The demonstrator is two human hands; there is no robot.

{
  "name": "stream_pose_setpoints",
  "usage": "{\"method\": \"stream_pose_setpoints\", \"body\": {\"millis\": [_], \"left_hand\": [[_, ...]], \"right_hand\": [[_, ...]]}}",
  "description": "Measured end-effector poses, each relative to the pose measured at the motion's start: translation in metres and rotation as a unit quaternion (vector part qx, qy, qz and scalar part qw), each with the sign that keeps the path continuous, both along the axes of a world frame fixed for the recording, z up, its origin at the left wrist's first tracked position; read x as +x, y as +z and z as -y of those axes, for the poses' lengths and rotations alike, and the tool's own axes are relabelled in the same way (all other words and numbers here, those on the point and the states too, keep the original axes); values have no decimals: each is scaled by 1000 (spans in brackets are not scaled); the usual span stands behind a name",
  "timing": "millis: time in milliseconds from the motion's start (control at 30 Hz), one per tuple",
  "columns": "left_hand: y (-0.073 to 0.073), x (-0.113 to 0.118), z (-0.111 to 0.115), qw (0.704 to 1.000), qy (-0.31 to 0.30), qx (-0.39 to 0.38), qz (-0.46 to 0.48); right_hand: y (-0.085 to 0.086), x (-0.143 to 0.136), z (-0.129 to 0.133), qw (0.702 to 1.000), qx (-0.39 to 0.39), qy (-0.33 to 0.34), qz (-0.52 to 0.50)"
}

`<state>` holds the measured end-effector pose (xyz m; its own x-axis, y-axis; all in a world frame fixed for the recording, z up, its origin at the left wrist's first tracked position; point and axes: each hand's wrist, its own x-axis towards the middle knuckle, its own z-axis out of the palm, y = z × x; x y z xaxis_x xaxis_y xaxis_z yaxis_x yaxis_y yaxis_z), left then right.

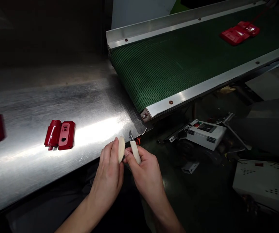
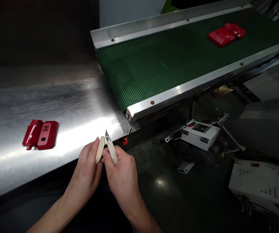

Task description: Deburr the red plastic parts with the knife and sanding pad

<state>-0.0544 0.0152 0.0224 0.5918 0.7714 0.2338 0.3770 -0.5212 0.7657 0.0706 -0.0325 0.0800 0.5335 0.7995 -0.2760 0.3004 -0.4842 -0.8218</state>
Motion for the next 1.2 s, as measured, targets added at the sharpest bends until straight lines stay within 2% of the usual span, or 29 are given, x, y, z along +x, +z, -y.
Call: {"method": "stream_pose_setpoints", "body": {"millis": [167,367,433,500,567,633,733,833,933,1100,1200], "left_hand": [[1,0,1,1000,-2,-5,-4],[-1,3,5,999,21,25,-27],[-2,3,9,1000,13,-13,14],[0,3,14,992,2,-99,76],[5,3,17,961,5,-239,136],[12,4,16,902,22,-387,190],[20,1,8,821,49,-518,234],[21,-5,0,773,68,-573,264],[21,-9,-2,738,78,-601,299],[28,-10,-5,722,79,-611,316],[35,-11,-9,725,65,-610,312]], "right_hand": [[0,0,2,1000,7,8,4],[2,-2,-1,999,-18,-3,49],[2,-3,0,999,-15,-8,46],[1,-5,2,999,-8,-17,30],[0,-7,5,1000,1,-24,14],[-2,-10,9,1000,18,-26,0],[-3,-9,17,998,48,-21,-34],[-10,3,29,996,45,-66,-36],[-25,33,50,988,-10,-150,44],[-62,95,100,956,-111,-220,157],[-85,119,130,940,-192,-223,176]]}}
